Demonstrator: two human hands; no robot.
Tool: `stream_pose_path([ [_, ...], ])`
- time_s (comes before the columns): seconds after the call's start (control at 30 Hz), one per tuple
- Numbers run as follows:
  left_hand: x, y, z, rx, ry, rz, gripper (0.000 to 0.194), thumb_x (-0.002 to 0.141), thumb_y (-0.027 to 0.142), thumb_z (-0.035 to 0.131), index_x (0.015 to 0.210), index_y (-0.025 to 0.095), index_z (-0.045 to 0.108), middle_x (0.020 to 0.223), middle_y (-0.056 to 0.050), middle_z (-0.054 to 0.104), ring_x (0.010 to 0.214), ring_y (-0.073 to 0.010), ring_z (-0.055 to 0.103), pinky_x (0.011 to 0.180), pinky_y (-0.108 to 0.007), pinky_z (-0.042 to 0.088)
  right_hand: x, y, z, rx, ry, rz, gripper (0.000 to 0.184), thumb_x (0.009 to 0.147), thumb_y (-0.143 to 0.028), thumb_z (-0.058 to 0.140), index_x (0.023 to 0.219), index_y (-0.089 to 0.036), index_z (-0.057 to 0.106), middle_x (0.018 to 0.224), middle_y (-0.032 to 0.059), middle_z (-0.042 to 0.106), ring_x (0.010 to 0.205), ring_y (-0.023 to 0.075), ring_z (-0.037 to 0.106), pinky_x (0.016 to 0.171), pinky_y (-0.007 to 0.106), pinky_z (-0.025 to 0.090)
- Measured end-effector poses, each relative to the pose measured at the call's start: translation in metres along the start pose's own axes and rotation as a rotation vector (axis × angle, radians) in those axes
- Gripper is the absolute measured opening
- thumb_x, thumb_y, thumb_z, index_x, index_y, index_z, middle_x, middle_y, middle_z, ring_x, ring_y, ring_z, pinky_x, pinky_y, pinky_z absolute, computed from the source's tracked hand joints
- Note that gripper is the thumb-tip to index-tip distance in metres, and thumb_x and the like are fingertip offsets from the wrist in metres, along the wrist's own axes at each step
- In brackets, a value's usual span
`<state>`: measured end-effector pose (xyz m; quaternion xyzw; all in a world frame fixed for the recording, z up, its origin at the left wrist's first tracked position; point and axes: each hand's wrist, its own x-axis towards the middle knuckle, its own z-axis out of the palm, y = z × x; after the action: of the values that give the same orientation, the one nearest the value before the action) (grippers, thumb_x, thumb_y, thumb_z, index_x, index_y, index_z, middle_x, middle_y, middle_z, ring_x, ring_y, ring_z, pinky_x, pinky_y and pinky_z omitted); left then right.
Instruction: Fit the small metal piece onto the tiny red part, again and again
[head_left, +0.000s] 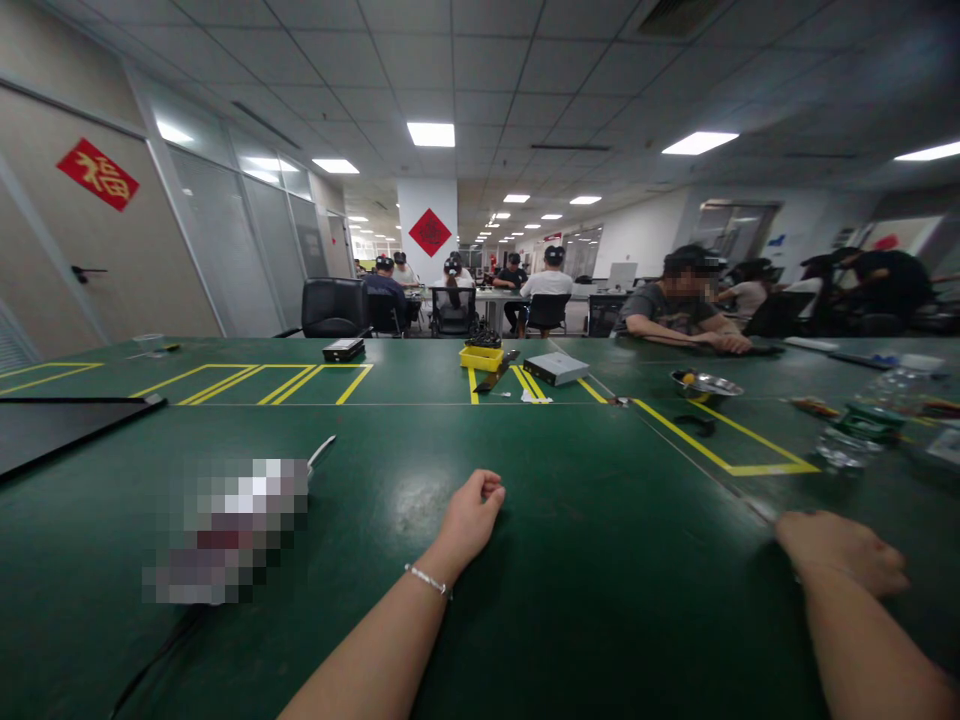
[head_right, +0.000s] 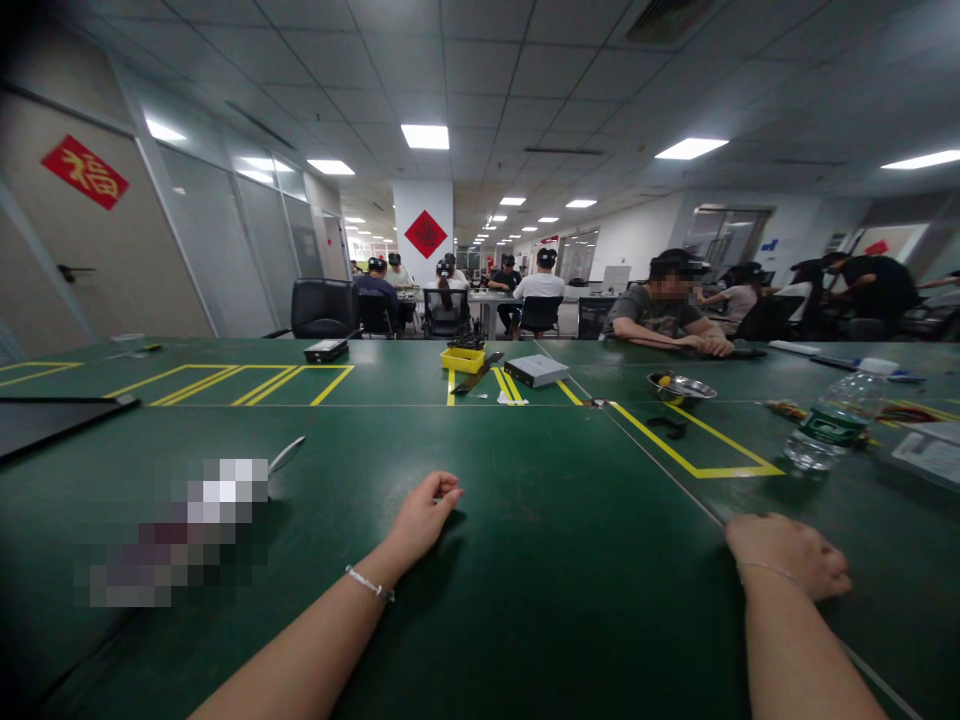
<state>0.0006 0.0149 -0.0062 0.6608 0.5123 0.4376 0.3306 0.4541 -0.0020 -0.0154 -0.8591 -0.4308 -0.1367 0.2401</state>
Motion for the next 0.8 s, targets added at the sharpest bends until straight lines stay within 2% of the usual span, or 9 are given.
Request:
stream_pose_path([
  [0.1, 0.000, -0.001, 0.002, -0.026, -0.038, 0.000, 0.018, 0.073, 0.022, 0.046, 0.089, 0.020, 0.053, 0.087, -0.003, 0.061, 0.081, -0.0133, 0.056, 0.073, -0.026, 0.042, -0.016, -0.056, -0.013, -0.072, 0.008, -0.104, 0.043, 0.072, -0.032, 0.033, 0.097, -0.006, 0.057, 0.096, 0.0240, 0.052, 0.096, 0.0343, 0.045, 0.071, 0.046, 0.036],
  [0.2, -0.001, -0.001, 0.003, -0.083, -0.064, 0.006, 0.024, 0.071, 0.015, 0.048, 0.095, 0.019, 0.051, 0.095, -0.004, 0.061, 0.083, -0.0125, 0.056, 0.078, -0.026, 0.042, -0.047, -0.131, -0.022, 0.083, -0.079, -0.484, 0.042, 0.075, -0.027, 0.032, 0.106, -0.007, 0.052, 0.107, 0.0159, 0.052, 0.103, 0.0251, 0.044, 0.087, 0.040, 0.032],
  [0.3, -0.002, -0.001, 0.004, -0.130, -0.081, 0.003, 0.036, 0.070, 0.014, 0.049, 0.106, 0.018, 0.045, 0.108, -0.007, 0.056, 0.088, -0.0134, 0.055, 0.082, -0.028, 0.041, -0.095, -0.194, -0.023, 0.275, -0.287, -0.778, 0.043, 0.078, -0.033, 0.034, 0.112, -0.014, 0.051, 0.116, 0.0087, 0.049, 0.112, 0.0196, 0.037, 0.097, 0.035, 0.025],
  [0.4, -0.003, -0.001, 0.005, -0.124, -0.129, 0.017, 0.046, 0.070, 0.015, 0.050, 0.114, 0.020, 0.039, 0.117, -0.007, 0.050, 0.096, -0.0152, 0.053, 0.084, -0.029, 0.040, -0.140, -0.226, -0.022, 0.416, -0.498, -0.960, 0.047, 0.077, -0.040, 0.038, 0.119, -0.019, 0.045, 0.126, 0.0050, 0.040, 0.120, 0.0199, 0.027, 0.099, 0.037, 0.019],
  [0.5, -0.005, 0.001, 0.004, -0.072, -0.149, 0.026, 0.047, 0.069, 0.017, 0.050, 0.115, 0.021, 0.041, 0.118, -0.006, 0.049, 0.097, -0.0166, 0.053, 0.085, -0.030, 0.039, -0.156, -0.231, -0.021, 0.434, -0.657, -1.020, 0.050, 0.075, -0.045, 0.040, 0.121, -0.026, 0.041, 0.129, 0.0020, 0.036, 0.121, 0.0218, 0.023, 0.099, 0.041, 0.018],
  [0.57, -0.006, 0.003, 0.003, -0.039, -0.143, 0.020, 0.044, 0.068, 0.019, 0.051, 0.111, 0.022, 0.045, 0.116, -0.005, 0.051, 0.096, -0.0168, 0.053, 0.084, -0.029, 0.039, -0.144, -0.223, -0.020, 0.393, -0.639, -0.997, 0.049, 0.076, -0.045, 0.039, 0.120, -0.027, 0.042, 0.128, 0.0017, 0.038, 0.120, 0.0216, 0.025, 0.098, 0.041, 0.019],
  [0.67, -0.007, 0.007, 0.000, 0.009, -0.130, 0.001, 0.039, 0.068, 0.022, 0.052, 0.106, 0.023, 0.050, 0.107, -0.005, 0.056, 0.093, -0.0166, 0.054, 0.081, -0.027, 0.039, -0.101, -0.194, -0.018, 0.247, -0.394, -0.819, 0.046, 0.075, -0.038, 0.040, 0.117, -0.019, 0.047, 0.120, 0.0080, 0.045, 0.113, 0.0217, 0.036, 0.094, 0.037, 0.025],
  [0.73, -0.007, 0.008, -0.002, 0.045, -0.124, -0.005, 0.038, 0.068, 0.024, 0.052, 0.105, 0.023, 0.051, 0.098, -0.004, 0.060, 0.089, -0.0168, 0.055, 0.078, -0.027, 0.040, -0.068, -0.161, -0.019, 0.102, -0.209, -0.611, 0.045, 0.073, -0.034, 0.041, 0.111, -0.013, 0.050, 0.111, 0.0146, 0.050, 0.105, 0.0252, 0.042, 0.087, 0.039, 0.031],
  [0.8, -0.007, 0.008, -0.002, 0.078, -0.121, 0.004, 0.037, 0.068, 0.026, 0.051, 0.104, 0.023, 0.052, 0.091, -0.004, 0.061, 0.085, -0.0168, 0.056, 0.076, -0.027, 0.040, -0.041, -0.123, -0.021, -0.019, -0.095, -0.341, 0.047, 0.071, -0.035, 0.041, 0.109, -0.009, 0.051, 0.104, 0.0215, 0.049, 0.100, 0.0313, 0.044, 0.076, 0.043, 0.035],
])
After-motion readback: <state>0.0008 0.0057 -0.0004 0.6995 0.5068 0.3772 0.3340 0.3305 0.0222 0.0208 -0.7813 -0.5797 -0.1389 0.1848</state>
